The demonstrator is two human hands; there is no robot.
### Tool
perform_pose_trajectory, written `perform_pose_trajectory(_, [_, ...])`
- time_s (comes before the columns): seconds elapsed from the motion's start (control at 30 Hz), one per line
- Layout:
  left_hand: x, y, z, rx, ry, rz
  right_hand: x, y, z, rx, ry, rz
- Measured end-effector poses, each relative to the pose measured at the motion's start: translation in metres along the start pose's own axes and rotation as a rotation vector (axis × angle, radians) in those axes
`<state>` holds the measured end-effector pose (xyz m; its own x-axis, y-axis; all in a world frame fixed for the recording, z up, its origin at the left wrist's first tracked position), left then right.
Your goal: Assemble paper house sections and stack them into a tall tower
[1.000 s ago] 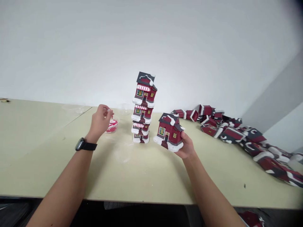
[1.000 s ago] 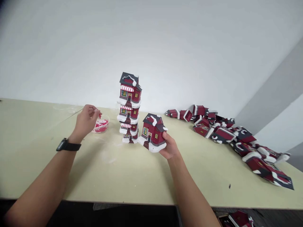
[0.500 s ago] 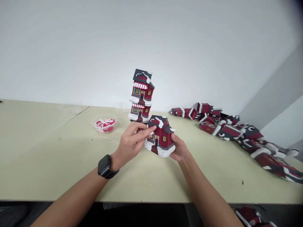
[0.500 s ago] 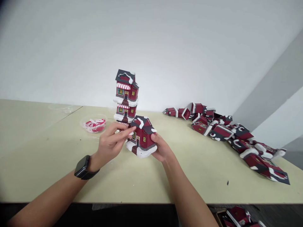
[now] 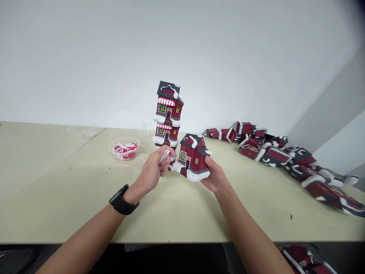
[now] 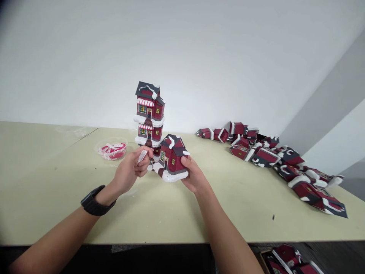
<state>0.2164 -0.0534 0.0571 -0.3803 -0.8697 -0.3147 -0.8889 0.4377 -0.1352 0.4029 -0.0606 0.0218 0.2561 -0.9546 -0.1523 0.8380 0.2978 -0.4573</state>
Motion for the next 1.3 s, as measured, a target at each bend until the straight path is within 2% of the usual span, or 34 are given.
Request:
perform_pose_trajectory(0.23, [-0.007,0.006,-0.01,0.041,-0.103,-0.069,0.0,0.005,0.004,0.048,0.055,-0.064])
perform_pose_trajectory(0.37, [-0.008,0.007,-0.004,0.078,-0.027,-0.01,0.0,0.003,0.007,0.051,0.078,-0.082])
perform_pose_trajectory(0.5, [-0.007,0.009,0.004,0.023,0.053,0.043,-0.002,0.003,0.007,0.058,0.096,-0.094])
perform_pose_trajectory(0.73, [-0.007,0.017,0.012,-0.064,0.177,-0.046,-0.002,0.004,0.004,0.109,0.115,-0.129])
perform_pose_trajectory(0.87, [-0.007,0.017,0.013,0.059,0.215,-0.087,-0.002,0.0,0.007,0.134,0.115,-0.112])
perform_pose_trajectory(1.0, [-0.007,0.012,0.016,0.199,0.249,-0.051,-0.001,-0.004,0.01,0.17,0.125,-0.081])
perform_pose_trajectory(1.13, [-0.008,0.009,0.019,0.234,0.262,-0.014,0.0,-0.006,0.01,0.194,0.13,-0.065])
perform_pose_trajectory(1.3, [-0.008,0.01,0.022,0.267,0.272,-0.043,0.0,-0.007,0.008,0.186,0.134,-0.027])
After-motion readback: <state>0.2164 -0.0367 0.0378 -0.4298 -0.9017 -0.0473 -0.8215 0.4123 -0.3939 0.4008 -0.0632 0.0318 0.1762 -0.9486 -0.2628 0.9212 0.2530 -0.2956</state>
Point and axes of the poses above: each hand's wrist, its own x-axis away from the middle knuckle, its own y-axis out of the back of the hand, z = x × y, the point moved 5 cm from there along -x, towards the middle knuckle, and after that the axes turned 3 degrees about -y, right-handed, at the moved point
